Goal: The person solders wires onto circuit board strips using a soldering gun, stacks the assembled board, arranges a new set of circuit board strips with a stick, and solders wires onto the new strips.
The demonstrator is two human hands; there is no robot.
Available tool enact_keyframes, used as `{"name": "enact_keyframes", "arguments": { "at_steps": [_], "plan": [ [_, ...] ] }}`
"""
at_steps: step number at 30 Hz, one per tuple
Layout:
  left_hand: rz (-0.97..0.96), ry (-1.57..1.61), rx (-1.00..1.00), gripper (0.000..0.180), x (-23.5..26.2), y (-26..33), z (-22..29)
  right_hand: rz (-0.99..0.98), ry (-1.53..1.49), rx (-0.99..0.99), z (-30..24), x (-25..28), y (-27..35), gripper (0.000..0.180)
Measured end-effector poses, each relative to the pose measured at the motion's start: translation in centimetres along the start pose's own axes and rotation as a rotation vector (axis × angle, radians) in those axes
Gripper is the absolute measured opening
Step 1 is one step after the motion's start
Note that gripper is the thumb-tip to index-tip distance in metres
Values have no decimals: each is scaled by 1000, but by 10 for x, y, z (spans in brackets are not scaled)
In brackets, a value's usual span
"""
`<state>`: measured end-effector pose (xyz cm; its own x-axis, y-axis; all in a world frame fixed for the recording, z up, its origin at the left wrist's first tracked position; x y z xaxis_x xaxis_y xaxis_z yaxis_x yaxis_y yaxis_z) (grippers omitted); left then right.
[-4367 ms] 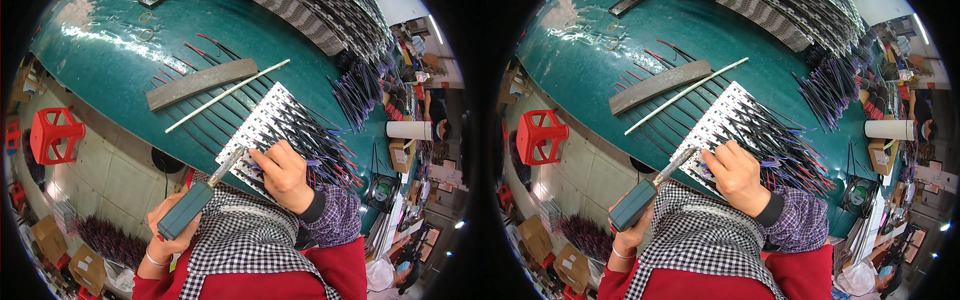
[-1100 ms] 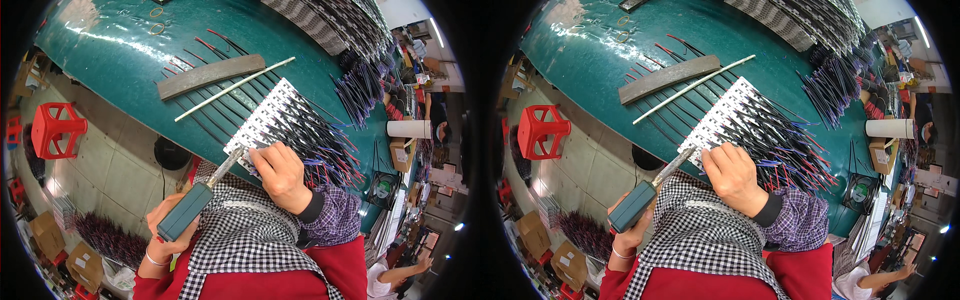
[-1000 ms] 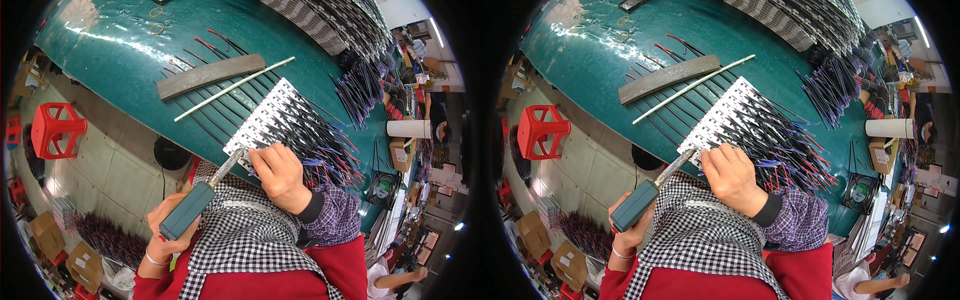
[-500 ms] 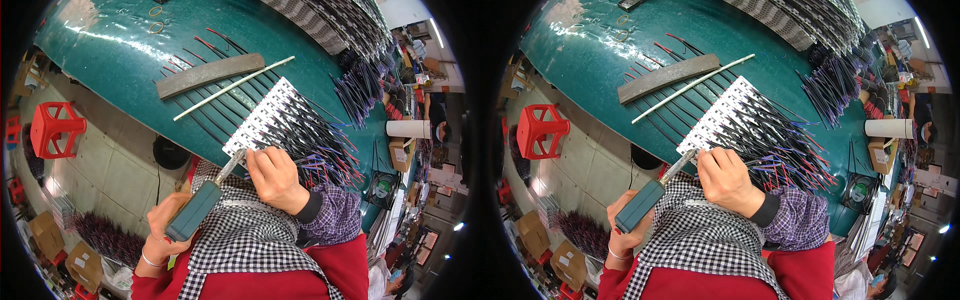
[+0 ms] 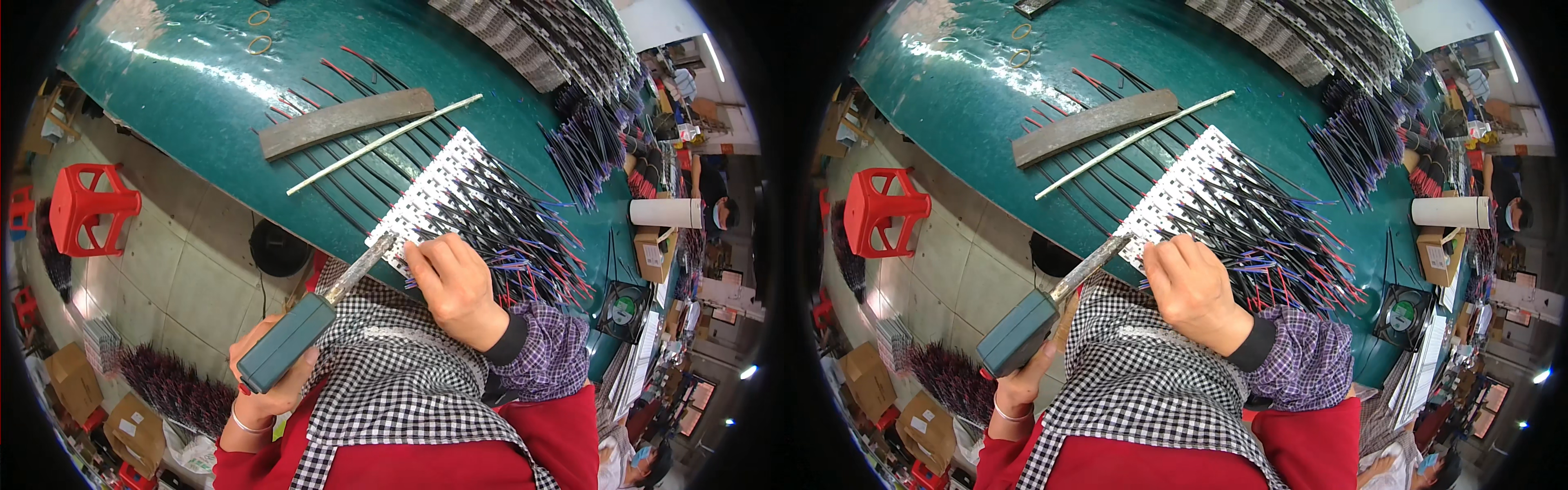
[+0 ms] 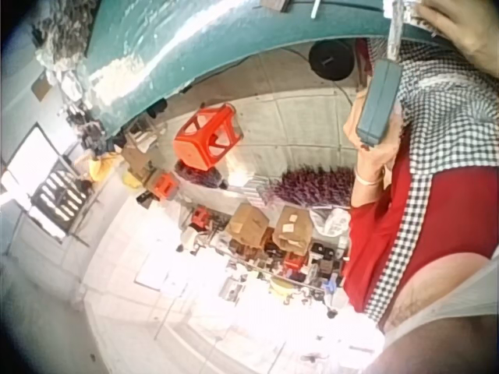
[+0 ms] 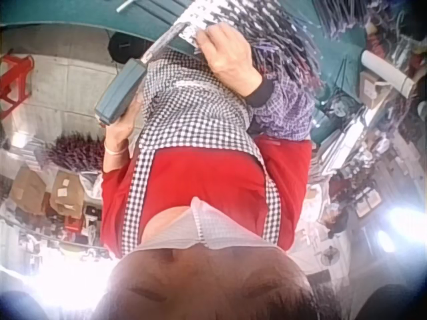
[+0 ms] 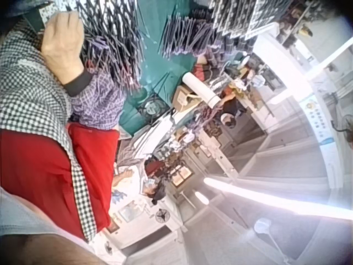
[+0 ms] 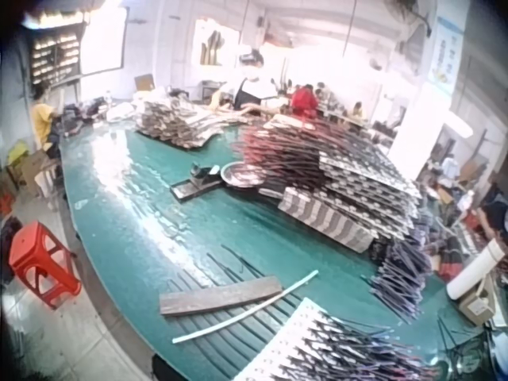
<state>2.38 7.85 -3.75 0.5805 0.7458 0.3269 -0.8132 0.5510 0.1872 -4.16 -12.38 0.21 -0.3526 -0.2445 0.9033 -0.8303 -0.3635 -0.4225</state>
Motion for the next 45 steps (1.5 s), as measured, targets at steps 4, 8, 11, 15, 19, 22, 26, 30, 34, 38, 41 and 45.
{"name": "enact_keyframes", "arguments": {
  "at_steps": [4,8,11,15,19,22,26,30,34,38,41,45],
  "plan": [
    [-1,4,-13,26,-4,-9,16,25,-71,-91,7,3,1,38],
    [-45,-16,-18,23,-12,-11,13,49,-60,-94,7,4,1,38],
    [-47,-21,-56,22,-14,-11,16,43,-52,-82,5,3,2,37],
    [-66,-49,-41,21,-13,-12,19,44,-21,-59,3,1,2,36],
    [-78,-86,-38,20,-11,-11,19,41,2,-18,2,0,-1,32],
    [-46,-91,-62,23,-8,-9,21,60,17,4,0,1,-2,29],
    [-20,-108,-158,28,-3,-2,22,54,23,-7,1,2,-3,28],
    [24,7,19,32,0,5,-2,35,-23,-44,6,5,-2,31],
    [5,315,127,42,6,14,-19,125,-139,-72,6,25,3,46],
    [-25,396,155,56,7,22,-33,68,-113,-166,9,9,8,53],
    [-23,327,155,53,8,23,-34,27,-12,-165,9,11,3,49],
    [68,123,146,25,7,13,-24,-53,37,-155,8,7,3,39]
  ]
}}
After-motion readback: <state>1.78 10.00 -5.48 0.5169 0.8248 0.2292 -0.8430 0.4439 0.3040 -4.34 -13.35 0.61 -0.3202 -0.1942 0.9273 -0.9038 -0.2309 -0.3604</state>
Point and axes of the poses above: each hand's wrist, its own y-axis away from the middle knuckle, its own x-axis out of the back of the hand, z = x × y, the point moved 10 cm from there along -y, towards the middle knuckle, and after that the axes turned 15 degrees about x, right-handed, at the moved point
